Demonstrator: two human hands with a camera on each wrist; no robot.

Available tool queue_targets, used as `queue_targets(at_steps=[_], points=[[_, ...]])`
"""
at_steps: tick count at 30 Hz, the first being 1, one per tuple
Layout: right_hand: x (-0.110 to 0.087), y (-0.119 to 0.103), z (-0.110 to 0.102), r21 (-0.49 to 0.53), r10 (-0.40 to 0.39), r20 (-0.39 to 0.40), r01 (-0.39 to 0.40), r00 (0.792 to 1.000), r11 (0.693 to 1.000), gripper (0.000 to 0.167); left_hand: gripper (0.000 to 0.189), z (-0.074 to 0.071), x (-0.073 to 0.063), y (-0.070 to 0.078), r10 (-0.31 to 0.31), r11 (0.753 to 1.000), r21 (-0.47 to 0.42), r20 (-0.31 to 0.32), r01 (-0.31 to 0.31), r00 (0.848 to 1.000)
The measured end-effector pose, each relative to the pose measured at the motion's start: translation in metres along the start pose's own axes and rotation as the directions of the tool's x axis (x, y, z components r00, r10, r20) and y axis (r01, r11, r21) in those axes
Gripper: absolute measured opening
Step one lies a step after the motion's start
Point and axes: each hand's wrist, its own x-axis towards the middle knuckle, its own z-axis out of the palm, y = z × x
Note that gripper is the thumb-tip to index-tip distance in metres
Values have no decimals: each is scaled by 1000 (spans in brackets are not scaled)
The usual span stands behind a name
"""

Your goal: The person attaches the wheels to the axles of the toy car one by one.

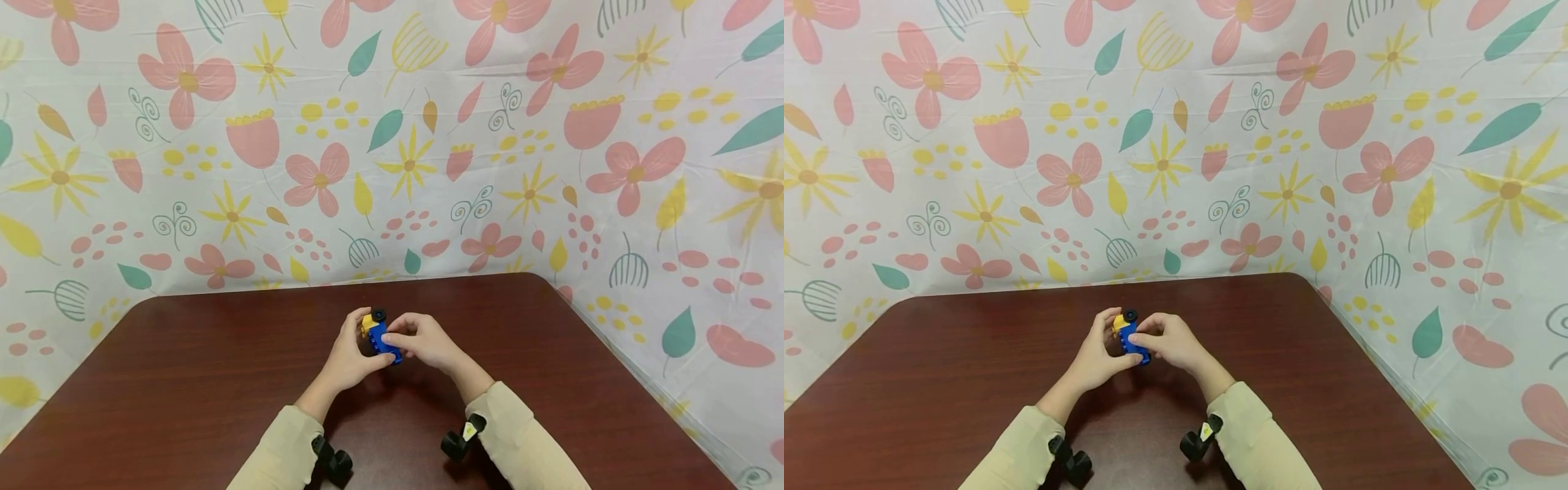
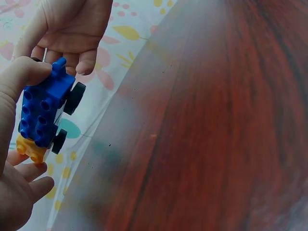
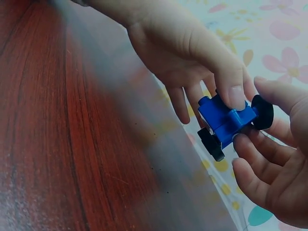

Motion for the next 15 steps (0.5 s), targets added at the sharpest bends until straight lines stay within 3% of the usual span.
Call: queue_targets(at_steps=[2,9,15], points=[[0,0,1,-1,-16,4,16,1000,1000,24,89,0,0,0,-1,1000,2,-1,1,1000],[16,32,4,-57,-42,-23,40,999,998,24,90,0,0,0,-9,1000,9,-7,9,1000],[15,30,4,-101,-51,-58,45,997,994,25,91,-1,1,-1,-29,1000,1,-16,29,999]])
